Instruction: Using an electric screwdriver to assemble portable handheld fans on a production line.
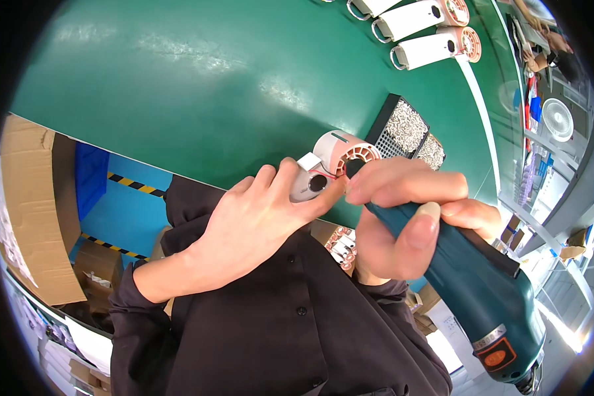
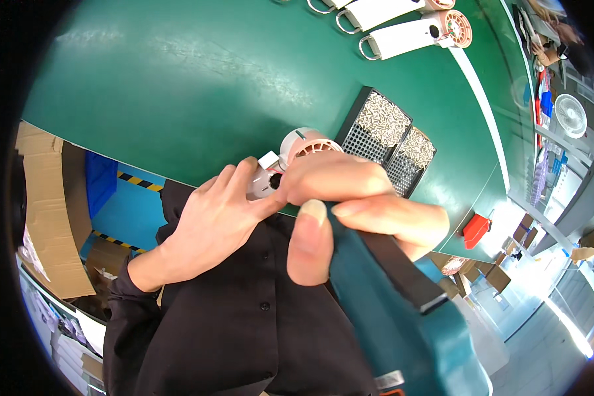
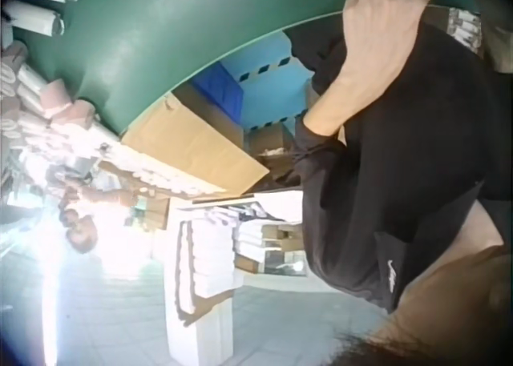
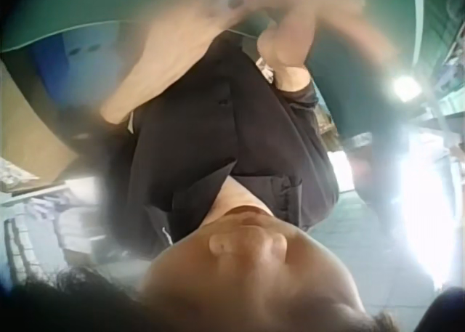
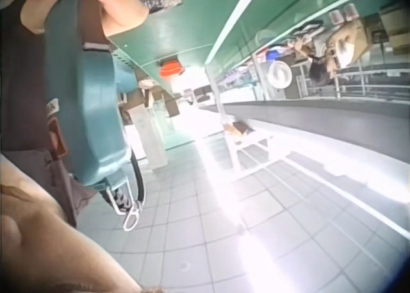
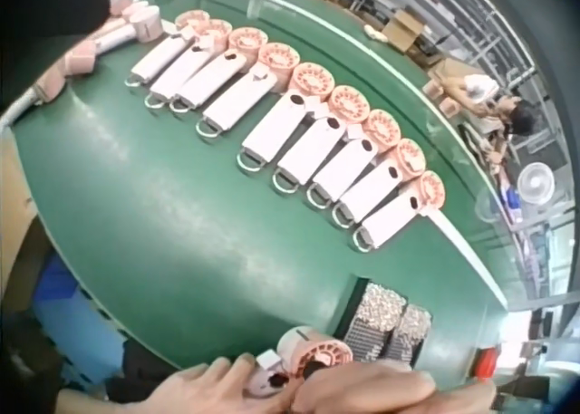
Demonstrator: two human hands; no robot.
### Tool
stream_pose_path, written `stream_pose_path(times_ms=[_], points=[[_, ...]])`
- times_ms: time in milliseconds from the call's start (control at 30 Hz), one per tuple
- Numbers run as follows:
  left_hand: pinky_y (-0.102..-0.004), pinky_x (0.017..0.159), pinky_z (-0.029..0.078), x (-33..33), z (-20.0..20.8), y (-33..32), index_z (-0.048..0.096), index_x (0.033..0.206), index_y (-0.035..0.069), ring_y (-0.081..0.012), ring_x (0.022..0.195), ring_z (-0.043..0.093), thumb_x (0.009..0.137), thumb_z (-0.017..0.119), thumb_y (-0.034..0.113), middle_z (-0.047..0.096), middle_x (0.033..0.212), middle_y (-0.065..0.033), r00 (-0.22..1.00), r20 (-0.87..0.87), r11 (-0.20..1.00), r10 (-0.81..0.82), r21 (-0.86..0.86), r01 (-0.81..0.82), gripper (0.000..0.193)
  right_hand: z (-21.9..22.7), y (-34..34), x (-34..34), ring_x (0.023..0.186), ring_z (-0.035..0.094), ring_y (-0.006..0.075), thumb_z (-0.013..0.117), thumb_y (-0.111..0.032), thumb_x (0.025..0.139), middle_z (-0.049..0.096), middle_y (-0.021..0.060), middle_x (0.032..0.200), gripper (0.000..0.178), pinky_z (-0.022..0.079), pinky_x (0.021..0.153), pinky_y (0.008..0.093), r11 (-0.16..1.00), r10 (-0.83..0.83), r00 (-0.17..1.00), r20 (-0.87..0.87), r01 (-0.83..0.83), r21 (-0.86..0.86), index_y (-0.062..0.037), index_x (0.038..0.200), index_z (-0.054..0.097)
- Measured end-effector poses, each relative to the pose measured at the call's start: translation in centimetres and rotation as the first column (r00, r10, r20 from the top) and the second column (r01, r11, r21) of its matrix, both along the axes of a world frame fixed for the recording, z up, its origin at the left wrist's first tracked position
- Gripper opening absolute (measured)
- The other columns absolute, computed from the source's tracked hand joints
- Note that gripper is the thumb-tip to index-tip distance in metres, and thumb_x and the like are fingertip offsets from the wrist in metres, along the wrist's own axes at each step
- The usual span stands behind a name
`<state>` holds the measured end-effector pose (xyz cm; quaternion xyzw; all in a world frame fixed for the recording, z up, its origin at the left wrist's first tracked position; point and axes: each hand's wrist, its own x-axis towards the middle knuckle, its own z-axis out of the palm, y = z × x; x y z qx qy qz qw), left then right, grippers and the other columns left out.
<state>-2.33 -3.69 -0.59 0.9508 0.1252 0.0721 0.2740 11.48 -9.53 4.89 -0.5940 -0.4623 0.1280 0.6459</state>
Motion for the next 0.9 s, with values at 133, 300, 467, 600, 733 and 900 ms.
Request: stream_pose_path(times_ms=[133, 300, 467, 600, 733, 900], points=[[-0.0255, 0.054, 0.049, 0.0, 0.2, 0.0, 0.051, 0.132, 0.025, -0.0175, 0.067, 0.052, 0.073, 0.062, 0.011, 0.049, 0.093, -0.0107, 1.000, -0.005, 1.000, -0.009, 0.010, 0.009, 0.062, -0.5, 0.0, 1.6, 0.044, 0.053, 0.0288, 0.043, -0.010, 0.094, 0.048, 0.0163, 0.068, 0.016, 0.051, 0.042, 0.0428, 0.990, 0.101, 0.995, -0.021, -0.099, 0.096, -0.0057, 0.105, 0.032], [-0.0272, 0.055, 0.050, 0.2, 0.5, 0.1, 0.050, 0.135, 0.026, -0.0204, 0.070, 0.052, 0.072, 0.060, 0.005, 0.048, 0.093, -0.0109, 1.000, -0.026, 1.000, -0.014, -0.018, 0.013, 0.067, 1.7, -2.1, 0.9, 0.045, 0.050, 0.0248, 0.038, -0.025, 0.097, 0.048, 0.0095, 0.075, 0.030, 0.049, 0.040, 0.0405, 0.975, 0.028, 0.999, 0.016, -0.031, 0.219, -0.0091, 0.122, 0.039], [-0.0342, 0.063, 0.052, 0.7, 1.5, 0.6, 0.053, 0.133, 0.026, -0.0252, 0.079, 0.056, 0.074, 0.061, 0.001, 0.051, 0.100, -0.0129, 0.995, -0.102, 0.996, -0.015, -0.093, 0.005, 0.065, 1.7, -5.6, 4.1, 0.040, 0.049, 0.0262, 0.038, -0.016, 0.096, 0.048, 0.0132, 0.066, 0.024, 0.049, 0.037, 0.0406, 0.897, -0.286, 0.956, -0.069, 0.292, 0.331, -0.0066, 0.118, 0.038], [-0.0339, 0.065, 0.053, 0.9, 1.6, 0.6, 0.051, 0.135, 0.028, -0.0245, 0.078, 0.056, 0.074, 0.060, 0.002, 0.051, 0.098, -0.0134, 0.994, -0.110, 0.998, -0.003, -0.068, -0.004, 0.067, -0.4, -7.4, 5.2, 0.035, 0.046, 0.0225, 0.042, -0.014, 0.092, 0.046, 0.0116, 0.062, 0.019, 0.045, 0.033, 0.0370, 0.794, -0.515, 0.820, -0.251, 0.566, 0.221, -0.0059, 0.109, 0.039], [-0.0360, 0.068, 0.052, 1.3, 1.7, 1.0, 0.052, 0.135, 0.028, -0.0270, 0.082, 0.058, 0.079, 0.059, 0.004, 0.052, 0.101, -0.0148, 0.994, -0.109, 0.995, -0.015, -0.101, 0.004, 0.061, -1.0, -8.7, 5.6, 0.034, 0.045, 0.0225, 0.048, -0.012, 0.090, 0.044, 0.0107, 0.058, 0.020, 0.045, 0.033, 0.0366, 0.754, -0.616, 0.772, -0.154, 0.635, 0.170, -0.0055, 0.107, 0.038], [-0.0371, 0.069, 0.052, 1.7, 2.2, 0.9, 0.054, 0.134, 0.028, -0.0277, 0.084, 0.057, 0.078, 0.060, 0.001, 0.052, 0.105, -0.0147, 0.989, -0.148, 0.993, -0.009, -0.121, -0.009, 0.062, -0.9, -10.6, 6.3, 0.033, 0.046, 0.0230, 0.050, -0.011, 0.088, 0.044, 0.0112, 0.055, 0.021, 0.044, 0.032, 0.0368, 0.653, -0.709, 0.681, -0.187, 0.733, 0.192, -0.0033, 0.103, 0.039]])
